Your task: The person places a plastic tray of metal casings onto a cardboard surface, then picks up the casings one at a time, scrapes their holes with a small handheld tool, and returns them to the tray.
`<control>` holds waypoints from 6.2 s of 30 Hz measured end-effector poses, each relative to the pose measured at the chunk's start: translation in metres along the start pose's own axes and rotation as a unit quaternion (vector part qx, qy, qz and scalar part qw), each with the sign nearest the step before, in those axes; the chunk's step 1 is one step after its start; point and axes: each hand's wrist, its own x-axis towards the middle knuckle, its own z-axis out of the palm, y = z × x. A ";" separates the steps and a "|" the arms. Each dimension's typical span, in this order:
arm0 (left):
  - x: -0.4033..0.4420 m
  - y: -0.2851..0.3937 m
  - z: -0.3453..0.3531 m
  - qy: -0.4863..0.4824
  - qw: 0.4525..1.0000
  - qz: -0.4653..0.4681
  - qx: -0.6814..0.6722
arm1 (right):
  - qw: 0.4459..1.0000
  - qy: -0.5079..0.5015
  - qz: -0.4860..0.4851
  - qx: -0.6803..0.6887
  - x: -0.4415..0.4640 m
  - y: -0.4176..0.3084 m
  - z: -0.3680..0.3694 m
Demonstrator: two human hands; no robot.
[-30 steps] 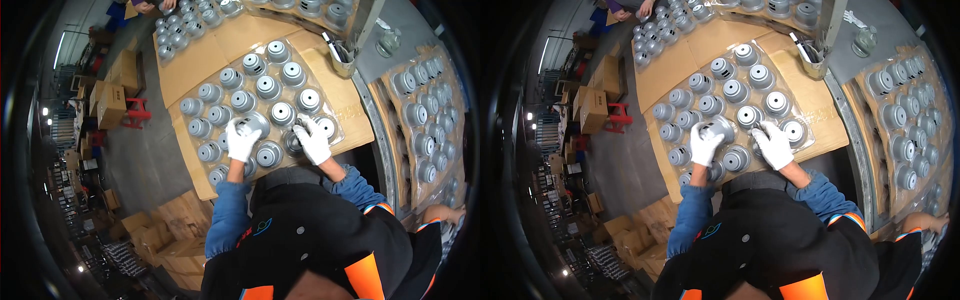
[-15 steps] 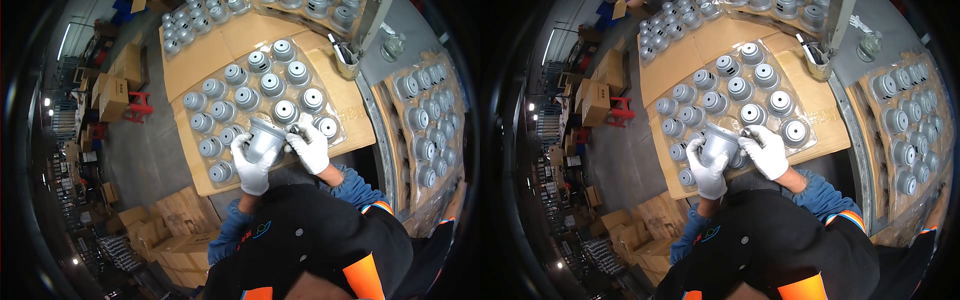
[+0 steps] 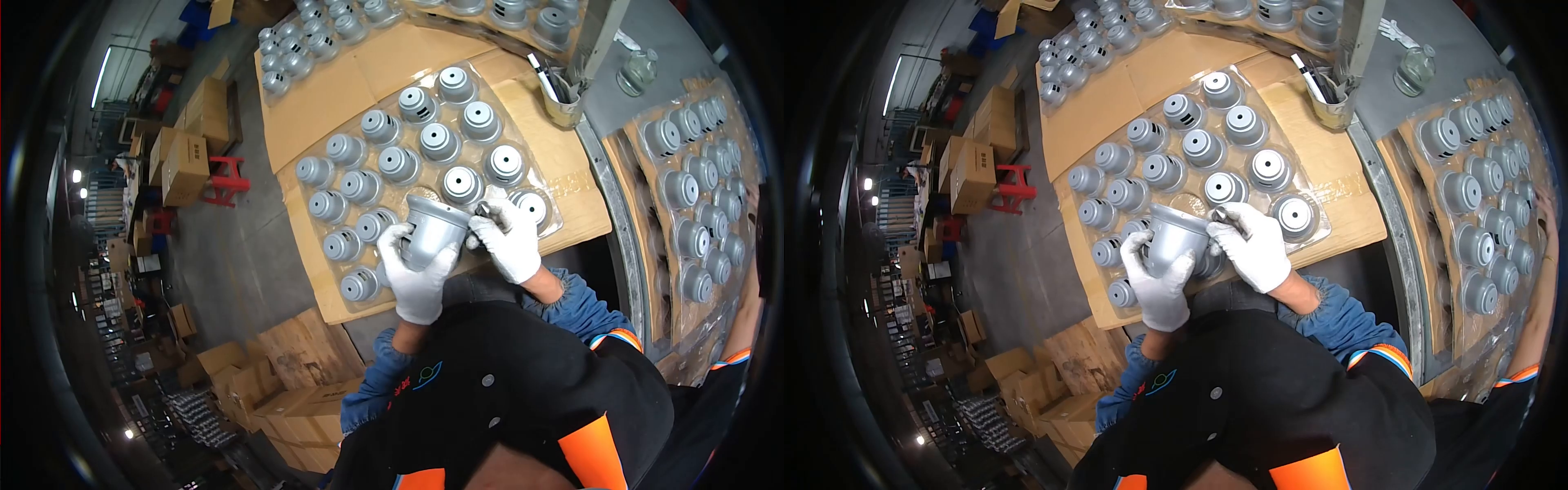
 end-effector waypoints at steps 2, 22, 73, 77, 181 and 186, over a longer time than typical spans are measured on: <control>0.011 -0.010 -0.006 -0.003 1.000 -0.002 0.024 | 1.000 0.028 -0.009 0.006 0.005 0.003 -0.002; 0.112 -0.107 0.057 -0.372 0.767 0.073 0.518 | 0.984 0.111 0.067 -0.123 0.030 0.036 -0.071; 0.111 -0.101 0.154 -0.410 0.742 0.126 0.515 | 0.978 0.201 -0.002 -0.048 0.063 0.048 -0.124; 0.107 -0.105 0.156 -0.369 0.813 0.072 0.445 | 0.974 0.218 -0.008 -0.056 0.067 0.043 -0.131; 0.038 -0.017 -0.112 0.078 0.957 -0.147 -0.238 | 0.979 -0.080 0.015 -0.187 0.017 0.044 0.105; 0.030 -0.010 -0.103 0.088 0.969 -0.114 -0.201 | 0.982 -0.085 0.017 -0.166 0.014 0.037 0.098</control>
